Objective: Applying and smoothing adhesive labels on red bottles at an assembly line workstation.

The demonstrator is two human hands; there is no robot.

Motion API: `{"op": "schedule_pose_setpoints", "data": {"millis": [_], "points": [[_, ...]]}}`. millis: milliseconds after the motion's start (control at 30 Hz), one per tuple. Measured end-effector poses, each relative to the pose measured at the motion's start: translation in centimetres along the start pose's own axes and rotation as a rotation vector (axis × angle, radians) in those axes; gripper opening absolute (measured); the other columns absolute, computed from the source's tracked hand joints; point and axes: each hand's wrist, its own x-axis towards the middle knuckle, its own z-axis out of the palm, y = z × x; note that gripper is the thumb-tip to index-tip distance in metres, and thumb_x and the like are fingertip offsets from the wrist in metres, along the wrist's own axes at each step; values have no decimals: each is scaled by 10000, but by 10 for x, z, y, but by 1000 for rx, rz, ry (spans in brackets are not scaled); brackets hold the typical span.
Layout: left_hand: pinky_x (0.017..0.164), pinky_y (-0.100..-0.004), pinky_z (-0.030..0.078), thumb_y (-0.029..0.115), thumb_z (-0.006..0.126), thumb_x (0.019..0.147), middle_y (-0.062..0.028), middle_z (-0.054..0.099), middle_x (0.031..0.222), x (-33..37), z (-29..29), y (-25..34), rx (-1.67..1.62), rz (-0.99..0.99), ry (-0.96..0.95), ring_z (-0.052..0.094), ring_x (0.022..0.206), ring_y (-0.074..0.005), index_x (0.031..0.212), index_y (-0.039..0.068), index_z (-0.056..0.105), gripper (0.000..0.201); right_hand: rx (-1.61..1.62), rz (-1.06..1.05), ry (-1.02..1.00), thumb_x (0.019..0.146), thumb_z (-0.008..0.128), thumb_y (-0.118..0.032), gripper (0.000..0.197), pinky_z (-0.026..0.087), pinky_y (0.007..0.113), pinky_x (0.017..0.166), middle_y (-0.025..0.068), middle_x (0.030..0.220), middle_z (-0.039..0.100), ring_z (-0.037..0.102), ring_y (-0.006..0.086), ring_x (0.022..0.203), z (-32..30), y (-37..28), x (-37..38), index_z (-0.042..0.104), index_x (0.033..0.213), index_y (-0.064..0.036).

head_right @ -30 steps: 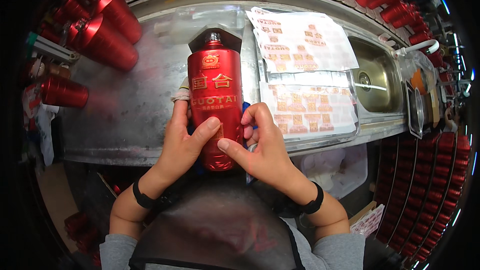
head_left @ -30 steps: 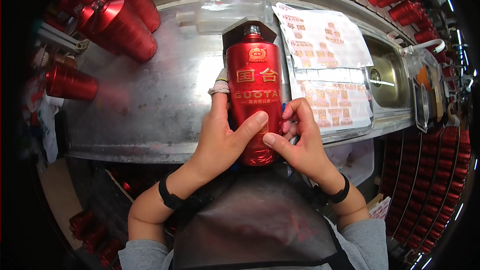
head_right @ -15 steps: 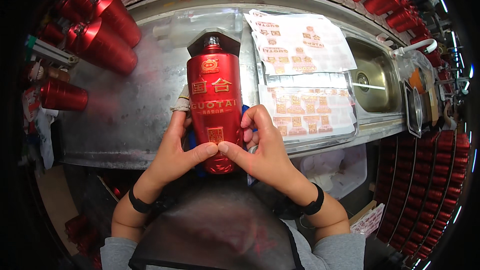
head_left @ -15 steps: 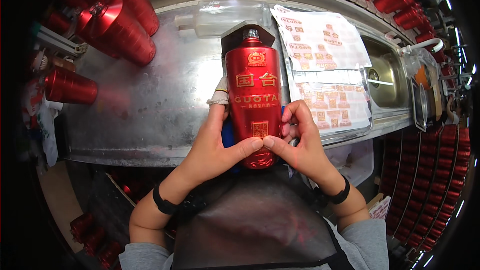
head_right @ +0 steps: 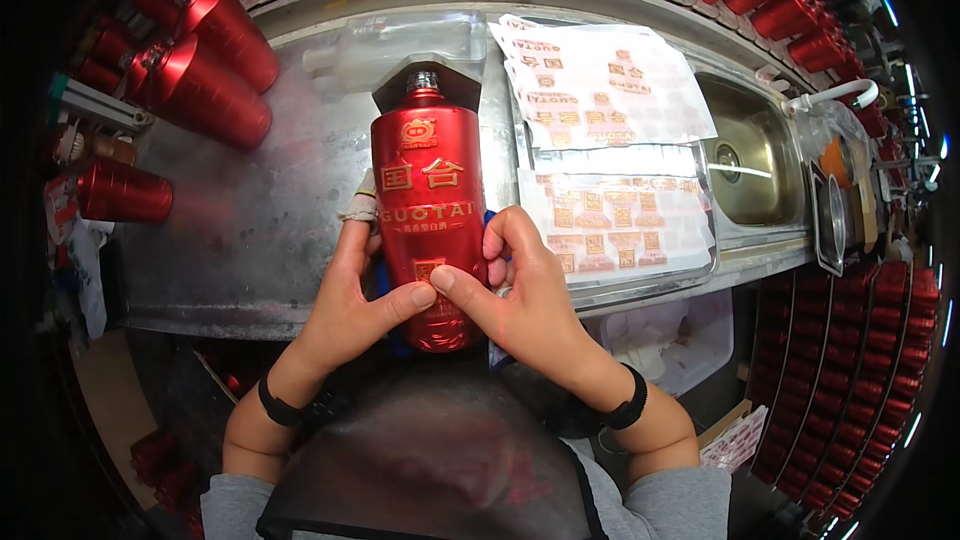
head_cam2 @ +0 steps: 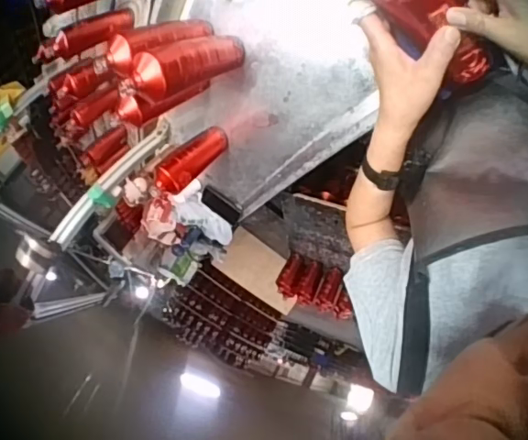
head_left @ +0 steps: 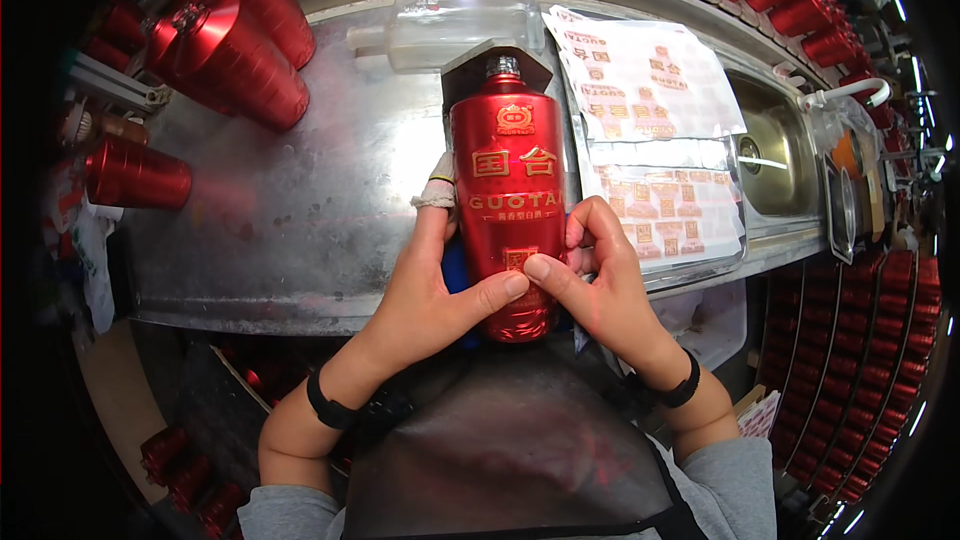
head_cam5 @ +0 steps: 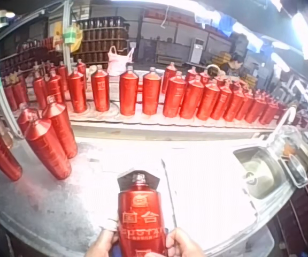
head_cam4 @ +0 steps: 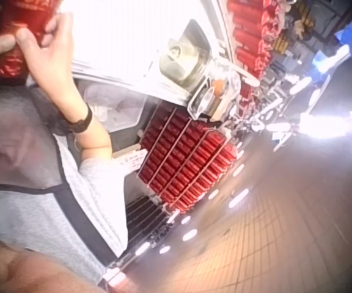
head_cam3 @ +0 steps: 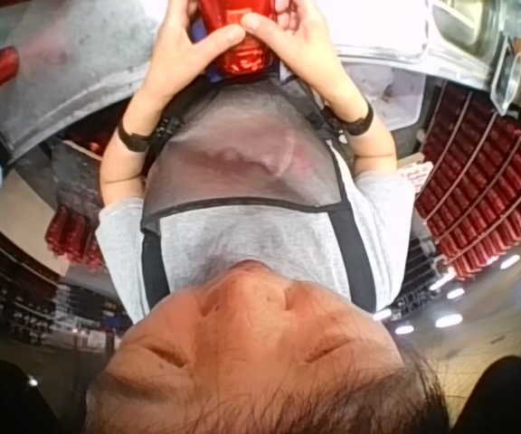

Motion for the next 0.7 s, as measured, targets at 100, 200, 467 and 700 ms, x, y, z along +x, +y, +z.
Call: {"op": "schedule_pose_setpoints", "data": {"millis": [100, 200, 467, 700], "points": [[1112, -376, 340, 174, 759, 847, -154, 410, 1443, 2, 1, 0, -14, -2, 16, 431, 1325, -230, 1538, 6, 129, 949, 54, 39, 1, 830, 805, -218, 412, 350, 199, 563, -43, 747, 423, 365, 29, 664, -1, 0, 0, 415, 874, -93], [1102, -370, 350, 166, 736, 868, -151, 444, 1411, 4, 4, 1, -77, -45, 51, 456, 1302, -221, 1514, -4, 183, 867, 70, 43, -22, 829, 804, -215, 409, 352, 200, 563, -43, 748, 425, 366, 29, 665, -3, 1, 0, 416, 873, -93], [1085, -365, 369, 168, 716, 888, -148, 484, 1369, 3, 4, 2, -116, -83, 66, 489, 1263, -210, 1488, -8, 231, 791, 101, 74, -44, 834, 795, -197, 407, 351, 194, 557, -45, 749, 432, 379, 20, 666, -2, 6, 1, 407, 907, -94], [1091, -372, 359, 211, 721, 887, -161, 474, 1392, 0, 3, 0, -46, -33, 69, 468, 1294, -218, 1512, 1, 192, 845, -72, -44, -67, 827, 789, -166, 408, 357, 186, 561, -41, 772, 442, 388, 13, 689, -4, 0, -4, 401, 935, -99]]}}
